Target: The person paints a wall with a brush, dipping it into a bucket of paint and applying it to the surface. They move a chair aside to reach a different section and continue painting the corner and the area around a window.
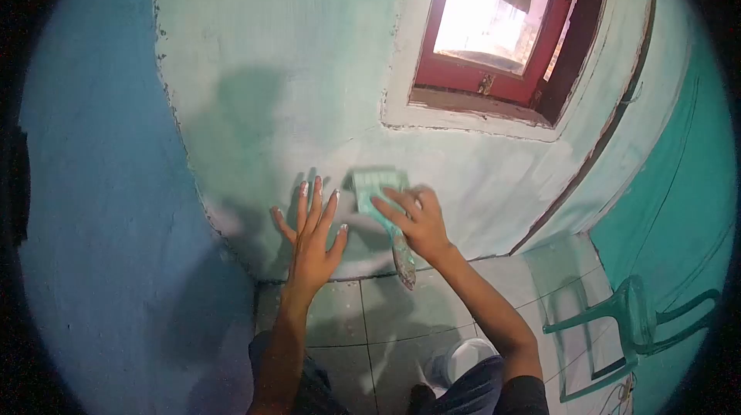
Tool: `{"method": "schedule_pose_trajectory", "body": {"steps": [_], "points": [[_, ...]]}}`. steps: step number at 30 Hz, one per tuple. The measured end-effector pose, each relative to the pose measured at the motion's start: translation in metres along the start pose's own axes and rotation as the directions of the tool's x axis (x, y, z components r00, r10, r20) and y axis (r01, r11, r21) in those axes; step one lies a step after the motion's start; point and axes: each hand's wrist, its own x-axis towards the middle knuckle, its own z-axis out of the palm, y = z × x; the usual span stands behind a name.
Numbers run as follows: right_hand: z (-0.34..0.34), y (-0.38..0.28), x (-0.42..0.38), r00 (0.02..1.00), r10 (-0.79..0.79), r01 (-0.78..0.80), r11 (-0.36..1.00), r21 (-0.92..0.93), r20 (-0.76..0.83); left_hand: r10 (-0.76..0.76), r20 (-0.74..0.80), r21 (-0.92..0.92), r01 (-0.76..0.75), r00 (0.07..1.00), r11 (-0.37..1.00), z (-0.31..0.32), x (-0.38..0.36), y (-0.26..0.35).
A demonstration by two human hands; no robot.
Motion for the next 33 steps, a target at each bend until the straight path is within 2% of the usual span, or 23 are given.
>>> {"method": "schedule_pose_trajectory", "body": {"steps": [2, 5, 6, 9, 10, 12, 13, 15, 16, 17, 19, 20, 22, 23, 25, 26, 27, 28, 29, 30, 31, 33], "points": [[-0.010, 0.001, 0.035, 0.955, -0.111, 0.045, 0.971, -0.236, -0.276, 0.010, -0.004, 0.002, -0.010, 1.000, 1.000, 0.004, -0.001, 0.000], [0.007, 0.014, 0.057, 0.947, -0.073, -0.001, 0.973, -0.232, -0.313, 0.024, -0.005, 0.005, -0.024, 1.000, 1.000, 0.009, -0.001, -0.005], [0.025, 0.017, 0.040, 0.969, -0.037, -0.027, 0.967, -0.255, -0.243, 0.023, -0.006, -0.001, -0.023, 1.000, 1.000, 0.009, -0.003, -0.006], [0.067, -0.001, -0.035, 1.000, -0.020, 0.018, 0.995, -0.094, -0.019, 0.009, -0.009, 0.013, -0.009, 1.000, 1.000, 0.002, -0.003, -0.007], [0.076, -0.005, -0.059, 1.000, -0.023, 0.021, 0.995, -0.095, -0.012, 0.004, -0.010, 0.007, -0.004, 1.000, 1.000, 0.000, -0.003, -0.006], [0.082, -0.013, -0.091, 0.954, 0.032, -0.079, 0.986, 0.145, 0.298, -0.005, -0.008, 0.030, 0.005, 1.000, 1.000, -0.004, -0.005, -0.005], [0.081, -0.013, -0.097, 0.954, 0.042, -0.089, 0.985, 0.147, 0.297, -0.001, 0.002, 0.031, 0.001, 1.000, 1.000, -0.004, -0.009, -0.005], [0.065, -0.006, -0.069, 0.979, 0.144, -0.171, 0.966, 0.193, 0.143, 0.030, -0.018, -0.009, -0.030, 0.999, 1.000, -0.003, -0.008, -0.008], [0.050, -0.006, -0.042, 0.966, 0.223, -0.240, 0.961, 0.136, 0.128, 0.034, -0.011, -0.003, -0.035, 0.999, 0.999, -0.005, -0.007, -0.006], [0.041, -0.003, -0.021, 0.965, 0.229, -0.246, 0.960, 0.131, 0.130, 0.038, -0.006, -0.008, -0.038, 0.999, 0.999, -0.002, -0.008, -0.007], [0.028, 0.002, 0.005, 0.976, 0.095, -0.086, 0.995, 0.053, -0.194, 0.069, 0.018, -0.054, -0.068, 0.997, 0.996, 0.006, -0.011, -0.009], [0.025, 0.004, 0.009, 0.975, 0.115, -0.108, 0.993, 0.045, -0.190, 0.080, 0.036, -0.066, -0.078, 0.996, 0.995, 0.009, -0.012, -0.007], [0.019, 0.007, 0.002, 0.931, 0.097, -0.143, 0.984, -0.108, -0.351, 0.103, 0.088, -0.044, -0.099, 0.991, 0.994, 0.014, -0.016, 0.001], [0.017, 0.008, -0.015, 0.929, 0.134, -0.184, 0.976, -0.116, -0.346, 0.123, 0.123, -0.061, -0.116, 0.985, 0.991, 0.019, -0.019, 0.005], [0.007, 0.010, -0.058, 0.935, 0.213, -0.216, 0.976, 0.021, -0.285, 0.105, 0.157, -0.205, -0.071, 0.982, 0.976, 0.031, -0.023, 0.015], [-0.010, 0.006, -0.085, 0.956, 0.231, -0.230, 0.973, 0.026, -0.178, 0.129, 0.152, -0.225, -0.092, 0.980, 0.970, 0.036, -0.025, 0.023], [-0.027, 0.001, -0.110, 0.949, 0.266, -0.270, 0.963, -0.002, -0.170, 0.157, 0.180, -0.258, -0.108, 0.971, 0.960, 0.045, -0.024, 0.032], [-0.044, -0.005, -0.136, 0.947, 0.310, -0.312, 0.950, -0.014, -0.083, 0.182, 0.221, -0.339, -0.100, 0.958, 0.935, 0.055, -0.023, 0.040], [-0.062, -0.017, -0.164, 0.932, 0.363, -0.363, 0.932, -0.027, 0.010, 0.208, 0.270, -0.421, -0.079, 0.940, 0.904, 0.066, -0.026, 0.051], [-0.081, -0.031, -0.197, 0.889, 0.449, -0.445, 0.893, -0.061, 0.087, 0.268, 0.261, -0.447, -0.130, 0.927, 0.885, 0.078, -0.028, 0.064], [-0.103, -0.048, -0.223, 0.864, 0.494, -0.487, 0.869, -0.085, 0.096, 0.294, 0.292, -0.477, -0.128, 0.910, 0.869, 0.092, -0.032, 0.075], [-0.144, -0.079, -0.262, 0.776, 0.607, -0.595, 0.795, -0.119, 0.170, 0.457, 0.358, -0.601, -0.174, 0.814, 0.780, 0.125, -0.042, 0.098]]}}
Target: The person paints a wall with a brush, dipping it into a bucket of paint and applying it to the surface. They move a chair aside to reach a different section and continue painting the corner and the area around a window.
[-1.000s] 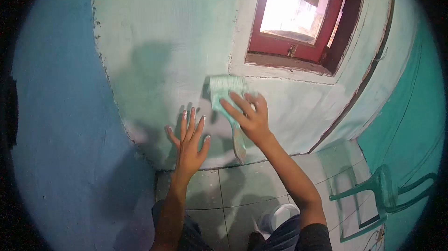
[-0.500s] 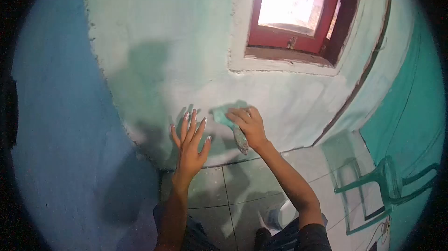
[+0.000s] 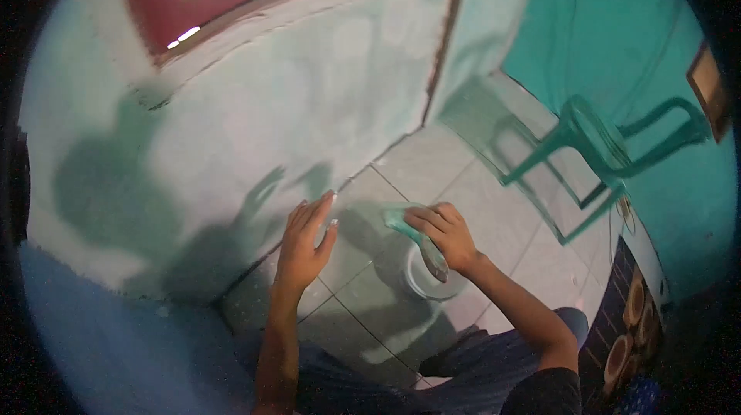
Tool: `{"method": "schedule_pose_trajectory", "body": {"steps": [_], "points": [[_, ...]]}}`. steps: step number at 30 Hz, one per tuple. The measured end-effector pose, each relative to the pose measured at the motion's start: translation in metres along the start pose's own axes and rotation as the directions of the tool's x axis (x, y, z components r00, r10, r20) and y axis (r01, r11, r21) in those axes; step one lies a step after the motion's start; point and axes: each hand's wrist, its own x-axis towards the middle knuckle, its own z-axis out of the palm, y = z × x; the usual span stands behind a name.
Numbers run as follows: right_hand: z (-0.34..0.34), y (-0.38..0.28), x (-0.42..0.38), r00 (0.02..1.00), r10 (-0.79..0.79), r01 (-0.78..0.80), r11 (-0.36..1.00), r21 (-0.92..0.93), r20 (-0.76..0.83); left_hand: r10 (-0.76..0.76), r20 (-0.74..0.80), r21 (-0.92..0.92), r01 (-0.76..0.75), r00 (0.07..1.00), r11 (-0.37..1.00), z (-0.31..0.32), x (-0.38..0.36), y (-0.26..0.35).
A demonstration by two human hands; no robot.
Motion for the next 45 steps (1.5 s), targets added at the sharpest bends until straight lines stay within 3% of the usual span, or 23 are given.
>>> {"method": "schedule_pose_trajectory", "body": {"steps": [3, 4, 6, 11, 15, 22, 24, 28, 33, 37, 40, 43, 45], "points": [[-0.031, -0.010, -0.072, 0.978, 0.203, -0.195, 0.972, -0.131, 0.051, 0.043, 0.182, -0.064, -0.032, 0.982, 0.997, 0.053, 0.017, 0.019], [-0.035, -0.015, -0.093, 0.972, 0.226, -0.216, 0.966, -0.144, 0.059, 0.072, 0.244, -0.076, -0.055, 0.967, 0.996, 0.072, 0.020, 0.027], [-0.020, -0.019, -0.131, 0.909, 0.417, -0.414, 0.906, -0.090, 0.014, 0.085, 0.329, -0.099, -0.055, 0.940, 0.994, 0.107, 0.014, 0.034], [0.002, -0.024, -0.161, 0.903, 0.413, -0.426, 0.897, 0.120, 0.119, 0.077, 0.496, 0.012, -0.096, 0.865, 0.995, 0.157, -0.029, 0.040], [0.030, -0.030, -0.186, 0.869, 0.440, -0.471, 0.875, 0.109, 0.227, 0.017, 0.515, 0.052, -0.052, 0.857, 0.997, 0.171, -0.055, 0.045], [0.067, -0.006, -0.186, 0.847, 0.490, -0.518, 0.848, 0.112, 0.206, -0.021, 0.581, 0.054, -0.013, 0.814, 0.998, 0.179, -0.067, 0.007], [0.068, -0.005, -0.180, 0.822, 0.498, -0.538, 0.839, 0.088, 0.277, -0.040, 0.661, 0.041, 0.017, 0.749, 0.999, 0.178, -0.065, 0.003], [0.069, -0.008, -0.178, 0.819, 0.530, -0.562, 0.818, 0.121, 0.222, -0.035, 0.690, 0.010, 0.038, 0.723, 0.999, 0.172, -0.061, 0.009], [0.061, -0.013, -0.173, 0.820, 0.545, -0.572, 0.794, 0.207, 0.175, 0.026, 0.689, 0.013, -0.049, 0.724, 0.999, 0.179, -0.068, 0.015], [0.056, -0.015, -0.181, 0.835, 0.514, -0.545, 0.820, 0.172, 0.197, 0.014, 0.687, 0.031, -0.049, 0.727, 0.998, 0.182, -0.064, 0.015], [0.040, -0.031, -0.171, 0.862, 0.459, -0.489, 0.865, 0.111, 0.214, 0.023, 0.578, -0.054, 0.010, 0.816, 0.998, 0.180, -0.060, 0.019], [0.027, -0.043, -0.168, 0.914, 0.373, -0.378, 0.926, 0.000, 0.161, 0.097, 0.578, 0.013, -0.129, 0.810, 0.992, 0.175, -0.049, 0.030], [0.023, -0.048, -0.172, 0.914, 0.384, -0.387, 0.922, -0.003, 0.132, 0.148, 0.456, 0.066, -0.199, 0.877, 0.978, 0.178, -0.049, 0.033]]}}
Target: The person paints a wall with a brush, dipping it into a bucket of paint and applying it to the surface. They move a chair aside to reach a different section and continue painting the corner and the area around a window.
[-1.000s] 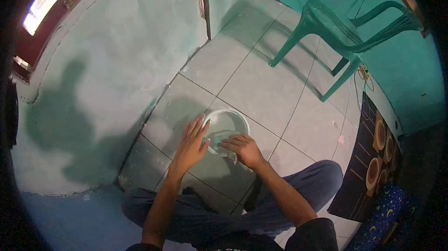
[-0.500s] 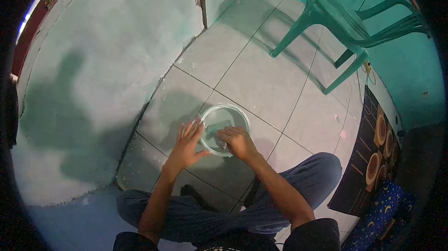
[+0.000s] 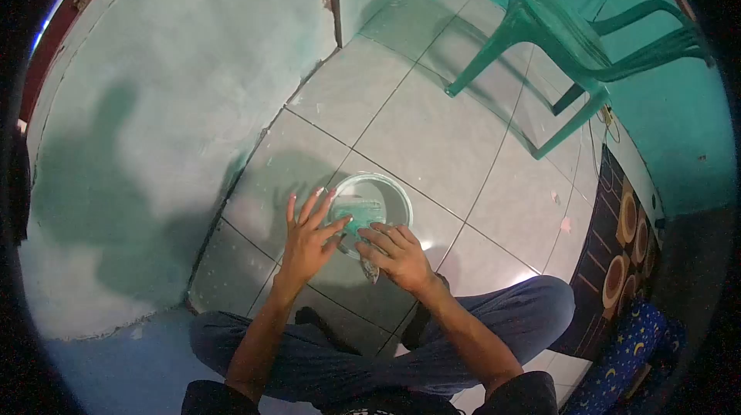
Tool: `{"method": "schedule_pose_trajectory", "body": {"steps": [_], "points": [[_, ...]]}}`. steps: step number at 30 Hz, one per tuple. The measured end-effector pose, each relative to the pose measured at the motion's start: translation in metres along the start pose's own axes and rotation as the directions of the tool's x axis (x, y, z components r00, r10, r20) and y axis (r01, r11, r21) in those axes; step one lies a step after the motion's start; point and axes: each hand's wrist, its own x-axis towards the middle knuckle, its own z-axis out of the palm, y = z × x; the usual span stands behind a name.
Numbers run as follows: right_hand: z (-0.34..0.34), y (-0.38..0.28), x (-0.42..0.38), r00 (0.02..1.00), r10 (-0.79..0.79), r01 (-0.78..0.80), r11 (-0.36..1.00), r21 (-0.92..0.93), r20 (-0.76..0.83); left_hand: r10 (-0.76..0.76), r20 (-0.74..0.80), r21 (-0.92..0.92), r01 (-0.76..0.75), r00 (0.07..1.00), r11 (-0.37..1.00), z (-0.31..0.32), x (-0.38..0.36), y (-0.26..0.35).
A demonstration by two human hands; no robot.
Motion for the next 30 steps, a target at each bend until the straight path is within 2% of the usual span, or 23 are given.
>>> {"method": "schedule_pose_trajectory", "body": {"steps": [1, 3, 5, 7, 9, 10, 11, 13, 15, 17, 18, 22, 25, 26, 27, 30], "points": [[-0.001, -0.001, -0.001, 1.000, -0.004, 0.004, 1.000, 0.000, -0.029, 0.008, 0.003, 0.000, -0.008, 1.000, 1.000, 0.002, 0.002, 0.000], [-0.004, -0.003, -0.001, 0.999, 0.009, -0.008, 1.000, 0.012, -0.040, 0.100, -0.152, 0.039, -0.095, 0.983, 0.995, 0.006, 0.004, 0.000], [-0.009, -0.005, 0.002, 0.999, 0.017, -0.016, 1.000, 0.024, -0.049, 0.128, -0.147, 0.057, -0.121, 0.981, 0.991, 0.007, 0.004, 0.003], [-0.016, -0.002, 0.009, 0.990, 0.138, -0.139, 0.985, 0.104, 0.015, 0.151, -0.152, 0.077, -0.140, 0.977, 0.987, 0.007, 0.005, 0.011], [-0.007, 0.005, 0.003, 0.987, 0.160, -0.162, 0.978, 0.133, 0.022, 0.048, -0.077, -0.001, -0.049, 0.996, 0.999, 0.006, 0.003, 0.021], [-0.003, 0.007, 0.000, 0.982, 0.185, -0.187, 0.969, 0.163, 0.031, -0.025, -0.048, 0.022, 0.026, 0.999, 0.999, 0.006, 0.002, 0.019], [0.000, 0.008, -0.005, 0.983, 0.183, -0.185, 0.968, 0.167, 0.029, -0.026, -0.047, 0.027, 0.027, 0.999, 0.999, 0.003, 0.002, 0.016], [0.001, 0.003, -0.007, 0.988, 0.150, -0.151, 0.986, 0.072, 0.024, -0.177, 0.077, -0.049, 0.181, 0.981, 0.982, -0.004, 0.001, 0.006], [0.012, 0.001, -0.015, 0.990, 0.121, -0.128, 0.987, 0.102, 0.069, -0.139, 0.074, -0.087, 0.145, 0.988, 0.986, -0.002, -0.006, -0.003], [0.020, 0.001, -0.023, 0.989, 0.097, -0.111, 0.985, 0.131, 0.110, 0.044, 0.159, 0.039, -0.051, 0.986, 0.998, -0.002, -0.009, -0.007], [0.019, 0.001, -0.023, 0.993, 0.098, -0.106, 0.988, 0.110, 0.071, 0.039, 0.147, -0.041, -0.033, 0.988, 0.999, -0.003, -0.010, -0.003], [0.013, 0.006, -0.017, 0.992, 0.112, -0.105, 0.990, 0.097, -0.062, -0.014, 0.056, -0.111, 0.020, 0.998, 0.994, -0.003, -0.006, 0.006], [0.006, -0.002, -0.011, 0.996, 0.075, -0.070, 0.991, 0.118, -0.040, 0.004, -0.022, -0.035, -0.004, 1.000, 0.999, -0.002, -0.006, 0.005], [0.006, -0.003, -0.010, 0.997, 0.073, -0.068, 0.991, 0.118, -0.039, 0.056, -0.034, 0.052, -0.054, 0.998, 0.997, 0.001, -0.007, 0.003], [0.006, -0.004, -0.009, 0.995, 0.095, -0.091, 0.982, 0.163, -0.019, 0.109, -0.040, 0.138, -0.103, 0.993, 0.985, 0.003, -0.009, 0.002], [0.003, -0.007, -0.004, 0.988, 0.150, -0.156, 0.961, 0.230, 0.040, 0.120, -0.089, 0.188, -0.102, 0.989, 0.977, 0.006, -0.012, 0.000]]}}
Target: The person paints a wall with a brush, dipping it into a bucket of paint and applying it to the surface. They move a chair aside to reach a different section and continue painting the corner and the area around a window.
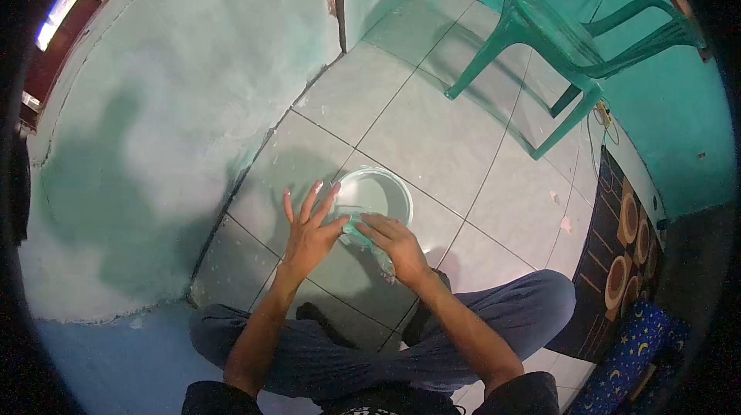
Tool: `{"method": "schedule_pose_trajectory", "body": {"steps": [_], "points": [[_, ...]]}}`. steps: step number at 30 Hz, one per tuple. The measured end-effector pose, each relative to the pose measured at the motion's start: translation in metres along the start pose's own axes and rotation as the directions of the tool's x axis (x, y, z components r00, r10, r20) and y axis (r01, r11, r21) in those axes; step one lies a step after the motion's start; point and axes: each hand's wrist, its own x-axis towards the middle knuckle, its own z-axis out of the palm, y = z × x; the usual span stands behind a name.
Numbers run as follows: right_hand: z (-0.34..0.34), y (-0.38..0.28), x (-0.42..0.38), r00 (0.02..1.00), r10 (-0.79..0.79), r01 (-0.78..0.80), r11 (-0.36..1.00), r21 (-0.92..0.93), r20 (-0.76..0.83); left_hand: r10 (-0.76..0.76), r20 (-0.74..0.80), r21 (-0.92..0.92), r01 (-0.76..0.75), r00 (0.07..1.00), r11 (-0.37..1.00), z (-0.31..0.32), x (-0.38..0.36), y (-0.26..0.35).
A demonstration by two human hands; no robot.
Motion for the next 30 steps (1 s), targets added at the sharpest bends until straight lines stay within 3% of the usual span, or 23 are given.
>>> {"method": "schedule_pose_trajectory", "body": {"steps": [1, 3, 4, 6, 8, 12, 22, 24, 30], "points": [[-0.001, -0.001, 0.001, 0.999, 0.042, -0.043, 0.999, 0.023, 0.029, 0.001, 0.002, -0.001, -0.001, 1.000, 1.000, -0.002, -0.001, 0.000], [-0.006, 0.000, -0.002, 0.999, 0.033, -0.031, 0.998, -0.058, 0.026, -0.122, 0.174, -0.230, 0.161, 0.977, 0.960, -0.010, -0.001, -0.001], [-0.006, 0.001, -0.004, 0.999, 0.022, -0.018, 0.990, -0.142, 0.027, -0.117, 0.175, -0.230, 0.156, 0.977, 0.961, -0.013, -0.002, -0.006], [-0.001, 0.000, -0.010, 0.996, 0.075, -0.069, 0.989, -0.132, 0.047, -0.237, 0.228, -0.247, 0.291, 0.944, 0.924, -0.018, -0.008, -0.016], [0.014, 0.010, -0.026, 0.983, 0.116, -0.100, 0.989, -0.112, 0.144, -0.227, 0.270, -0.221, 0.290, 0.936, 0.931, -0.013, -0.016, -0.021], [0.004, -0.004, -0.022, 0.999, 0.037, -0.030, 0.982, -0.189, 0.032, -0.152, 0.328, -0.201, 0.226, 0.932, 0.953, -0.007, -0.016, -0.014], [0.015, 0.005, -0.029, 0.997, 0.016, -0.002, 0.982, -0.189, 0.074, -0.163, 0.260, -0.125, 0.201, 0.952, 0.972, 0.013, -0.025, -0.010], [0.014, 0.003, -0.029, 0.999, -0.038, 0.041, 0.984, -0.174, 0.021, -0.180, 0.296, -0.198, 0.245, 0.938, 0.949, 0.011, -0.027, -0.007], [0.021, 0.007, -0.029, 0.993, 0.060, -0.047, 0.991, -0.128, 0.097, -0.232, 0.236, -0.138, 0.269, 0.944, 0.953, 0.020, -0.030, 0.005]]}}
